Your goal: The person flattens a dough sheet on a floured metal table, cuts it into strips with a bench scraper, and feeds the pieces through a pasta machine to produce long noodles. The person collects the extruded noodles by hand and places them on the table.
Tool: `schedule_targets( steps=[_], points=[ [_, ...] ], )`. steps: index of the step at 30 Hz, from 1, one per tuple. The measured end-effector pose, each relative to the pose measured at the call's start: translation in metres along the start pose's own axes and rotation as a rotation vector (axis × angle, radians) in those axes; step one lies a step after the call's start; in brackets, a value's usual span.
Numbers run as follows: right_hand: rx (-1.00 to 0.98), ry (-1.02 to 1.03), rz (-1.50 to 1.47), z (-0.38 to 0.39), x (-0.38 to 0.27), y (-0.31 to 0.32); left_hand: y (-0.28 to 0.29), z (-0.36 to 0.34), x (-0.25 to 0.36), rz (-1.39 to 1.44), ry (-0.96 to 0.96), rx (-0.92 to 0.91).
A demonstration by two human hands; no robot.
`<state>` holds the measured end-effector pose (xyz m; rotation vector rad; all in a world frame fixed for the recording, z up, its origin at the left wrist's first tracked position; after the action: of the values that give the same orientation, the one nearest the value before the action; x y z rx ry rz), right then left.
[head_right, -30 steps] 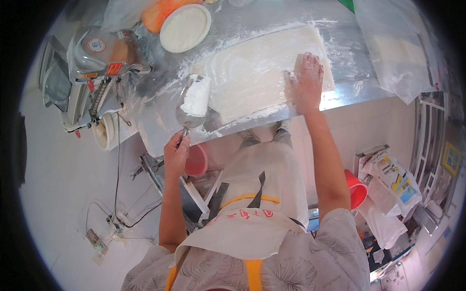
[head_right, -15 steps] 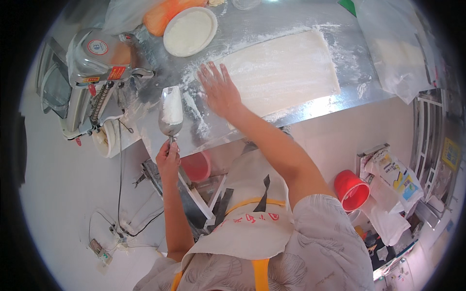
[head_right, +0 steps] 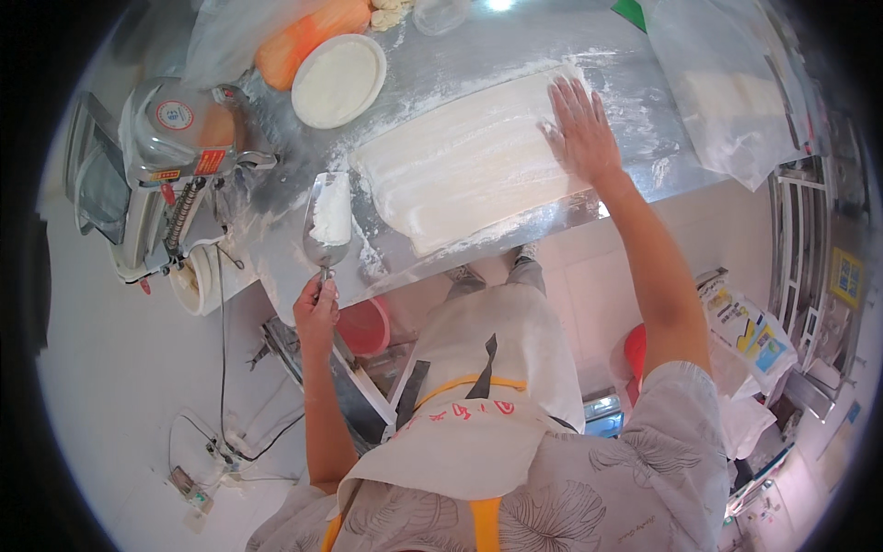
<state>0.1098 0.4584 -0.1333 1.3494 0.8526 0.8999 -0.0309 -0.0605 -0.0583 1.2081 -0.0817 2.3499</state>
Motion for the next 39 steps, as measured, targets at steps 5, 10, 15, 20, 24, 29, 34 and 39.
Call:
schedule_targets(
  steps=[5,10,15,20,24,29,34,39],
  points=[
    [0.056,-0.035,-0.191,0.064,-0.055,-0.009,-0.048,0.000,0.023,-0.043,-0.012,-0.056],
    [-0.057,0.113,-0.159,0.039,-0.052,0.011,-0.115,-0.016,0.045,-0.131,-0.071,-0.154],
    [0.066,0.051,-0.222,-0.028,0.043,0.017,-0.197,-0.055,0.082,-0.269,-0.181,-0.263],
    [0.099,0.021,-0.442,0.000,0.065,0.008,-0.269,-0.125,0.109,-0.450,-0.315,-0.340],
    [0.096,0.011,-0.605,0.045,0.087,0.018,-0.330,-0.183,0.155,-0.618,-0.575,-0.381],
    [0.255,-0.262,-0.735,0.084,0.134,0.019,-0.399,-0.233,0.214,-0.701,-0.512,-0.492],
    [0.230,-0.441,-0.745,0.099,0.157,0.013,-0.444,-0.245,0.244,-0.823,-0.976,-0.595],
    [0.252,-0.249,-0.469,0.060,0.132,0.008,-0.465,-0.235,0.232,-0.663,-0.577,-0.624]
  ],
)
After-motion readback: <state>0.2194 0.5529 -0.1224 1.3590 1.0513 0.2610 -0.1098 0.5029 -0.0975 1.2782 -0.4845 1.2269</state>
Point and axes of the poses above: each hand's wrist, its own z-axis away from the middle knuckle, its own y-axis out of the back of the hand, x = y × z, the point moved 3 cm from there along -z, towards the middle knuckle, and after that the axes turned 5 degrees about -x, right-handed, at the moved point
